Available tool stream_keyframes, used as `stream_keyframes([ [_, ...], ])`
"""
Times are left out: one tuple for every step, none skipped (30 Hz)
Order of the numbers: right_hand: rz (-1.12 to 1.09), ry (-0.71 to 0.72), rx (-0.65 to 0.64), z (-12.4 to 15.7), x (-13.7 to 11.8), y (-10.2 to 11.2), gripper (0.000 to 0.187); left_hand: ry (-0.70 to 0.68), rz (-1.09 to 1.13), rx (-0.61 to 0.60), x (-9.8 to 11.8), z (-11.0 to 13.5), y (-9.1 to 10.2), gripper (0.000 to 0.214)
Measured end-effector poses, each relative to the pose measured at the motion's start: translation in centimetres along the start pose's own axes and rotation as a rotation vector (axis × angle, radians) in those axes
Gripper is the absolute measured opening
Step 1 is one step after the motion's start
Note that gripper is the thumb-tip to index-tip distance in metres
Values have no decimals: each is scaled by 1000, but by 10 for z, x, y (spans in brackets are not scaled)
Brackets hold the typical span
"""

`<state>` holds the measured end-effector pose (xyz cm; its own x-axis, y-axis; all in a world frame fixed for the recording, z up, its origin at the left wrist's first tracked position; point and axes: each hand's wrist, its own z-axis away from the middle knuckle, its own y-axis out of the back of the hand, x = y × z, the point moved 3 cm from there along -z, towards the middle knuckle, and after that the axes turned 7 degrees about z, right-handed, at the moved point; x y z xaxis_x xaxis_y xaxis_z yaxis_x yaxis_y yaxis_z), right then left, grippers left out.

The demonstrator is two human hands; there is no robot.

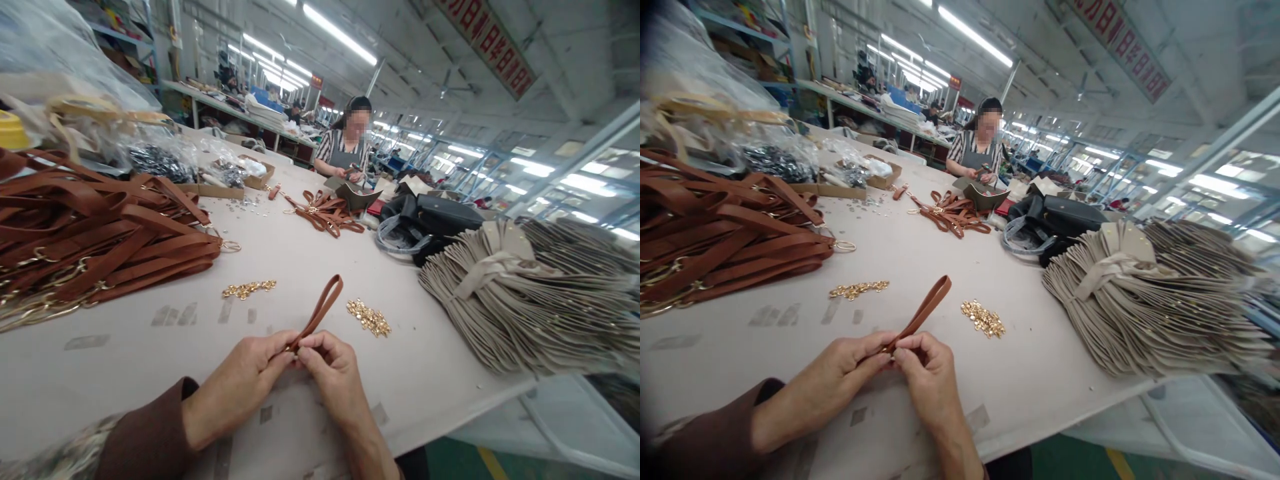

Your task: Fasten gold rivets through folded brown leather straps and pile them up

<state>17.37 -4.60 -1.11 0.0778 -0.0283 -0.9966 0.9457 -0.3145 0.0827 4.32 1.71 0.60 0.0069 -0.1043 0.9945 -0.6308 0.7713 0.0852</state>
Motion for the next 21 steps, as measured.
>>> stream_keyframes([
  [-39,3,16,1,1,-1,17,-8,-24,-7,0,0,0,27],
  [-69,5,29,1,1,-1,19,-16,-49,-17,-1,0,-1,28],
  [-84,9,41,2,2,-2,20,-23,-75,-29,-1,-1,-1,29],
  [-83,11,51,2,2,-2,20,-31,-99,-39,-2,-1,-2,31],
  [-65,14,60,3,1,-2,19,-38,-119,-47,-2,-1,-2,32],
  [-36,19,68,3,1,-1,19,-45,-133,-51,-3,-1,-2,32],
  [-7,24,77,3,0,-1,18,-51,-143,-52,-3,-1,-2,33],
  [17,29,88,3,-1,-1,18,-54,-150,-51,-4,-1,-2,33],
  [38,31,99,3,-1,-1,18,-54,-153,-46,-4,-1,-2,33],
  [54,30,109,4,-2,-1,18,-54,-153,-40,-4,-2,-2,33],
  [63,26,121,4,-3,-2,18,-53,-148,-35,-3,-2,-2,33],
  [71,21,135,4,-3,-2,18,-53,-134,-30,-2,-2,-2,33],
  [83,17,151,4,-4,-2,19,-50,-105,-27,-1,-2,-3,32],
  [106,15,161,3,-5,-1,19,-39,-62,-26,-1,-2,-4,32],
  [143,15,165,3,-7,1,19,-18,-7,-23,-1,-2,-5,33],
  [201,20,163,2,-8,5,18,12,53,-15,-1,-2,-5,34],
  [280,35,159,2,-10,12,16,50,110,-3,-3,-2,-6,36],
  [382,60,164,1,-11,22,14,92,160,13,-5,-2,-7,38],
  [509,95,183,-1,-11,34,12,134,200,32,-7,-2,-7,42],
  [661,137,216,-2,-11,48,13,171,229,47,-10,-2,-7,46],
  [833,179,253,-3,-11,62,16,203,248,58,-12,-3,-7,50],
])
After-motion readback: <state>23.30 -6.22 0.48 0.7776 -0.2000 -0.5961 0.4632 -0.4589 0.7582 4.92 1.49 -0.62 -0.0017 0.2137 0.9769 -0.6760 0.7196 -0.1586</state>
